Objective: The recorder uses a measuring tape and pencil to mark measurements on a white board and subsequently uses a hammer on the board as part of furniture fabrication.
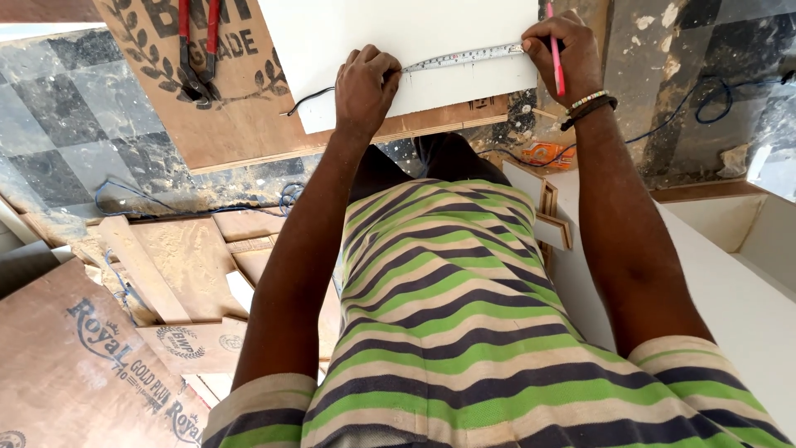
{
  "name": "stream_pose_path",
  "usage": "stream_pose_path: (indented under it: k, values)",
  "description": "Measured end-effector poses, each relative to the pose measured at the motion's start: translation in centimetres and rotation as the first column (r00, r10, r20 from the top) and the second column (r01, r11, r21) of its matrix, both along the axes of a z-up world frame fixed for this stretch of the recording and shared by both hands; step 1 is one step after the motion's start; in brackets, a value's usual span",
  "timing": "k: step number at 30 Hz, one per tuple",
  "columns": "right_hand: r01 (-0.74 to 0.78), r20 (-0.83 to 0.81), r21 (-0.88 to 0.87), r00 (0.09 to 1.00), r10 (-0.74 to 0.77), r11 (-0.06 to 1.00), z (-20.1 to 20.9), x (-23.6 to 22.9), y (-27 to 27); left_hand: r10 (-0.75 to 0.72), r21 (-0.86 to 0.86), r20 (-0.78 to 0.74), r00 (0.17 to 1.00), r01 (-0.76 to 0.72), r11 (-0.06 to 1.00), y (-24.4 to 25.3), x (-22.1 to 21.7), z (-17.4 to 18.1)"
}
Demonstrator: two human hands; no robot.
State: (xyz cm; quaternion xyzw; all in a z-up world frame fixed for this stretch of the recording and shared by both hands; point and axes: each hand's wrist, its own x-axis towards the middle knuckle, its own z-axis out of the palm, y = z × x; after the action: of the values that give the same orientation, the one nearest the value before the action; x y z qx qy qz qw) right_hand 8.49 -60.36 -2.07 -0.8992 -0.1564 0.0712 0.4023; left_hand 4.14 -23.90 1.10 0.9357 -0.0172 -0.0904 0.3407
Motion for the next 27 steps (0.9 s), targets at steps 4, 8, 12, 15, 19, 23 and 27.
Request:
stream_pose_path:
  k: [4,8,12,15,19,23,27]
  values:
    - [-0.006,-0.021,-0.004,1.000,0.006,1.000,-0.3,0.1,-0.2,-0.003,-0.010,0.041,0.999,0.003,1.000,0.0,-0.1,0.1]
    - [0.038,0.014,-0.012,0.999,-0.038,0.999,-3.3,-0.3,-0.8,0.012,0.005,-0.002,1.000,-0.012,1.000,-0.2,-0.1,-0.4]
    - [0.542,-0.245,0.353,0.840,-0.484,0.762,-4.9,-0.9,0.2,0.012,0.017,0.068,0.998,-0.014,1.000,-0.2,-0.6,-1.1]
    - [0.369,-0.128,0.578,0.922,-0.365,0.728,-3.1,-2.7,3.9,0.018,0.006,0.005,1.000,-0.018,1.000,-0.1,-0.4,-1.2]
    - [0.213,-0.125,0.694,0.976,-0.177,0.687,-3.3,-3.2,7.2,0.025,0.002,0.015,1.000,-0.025,1.000,-0.2,-0.3,-0.3]
    - [0.068,0.012,0.498,0.996,-0.086,0.864,-1.0,-3.2,8.8,0.012,0.006,0.026,1.000,-0.012,1.000,-0.1,-0.5,-1.1]
    - [0.019,0.104,0.343,0.993,-0.059,0.939,-0.2,-3.3,9.0,0.009,0.020,0.051,0.999,-0.010,1.000,-0.1,-0.7,-1.4]
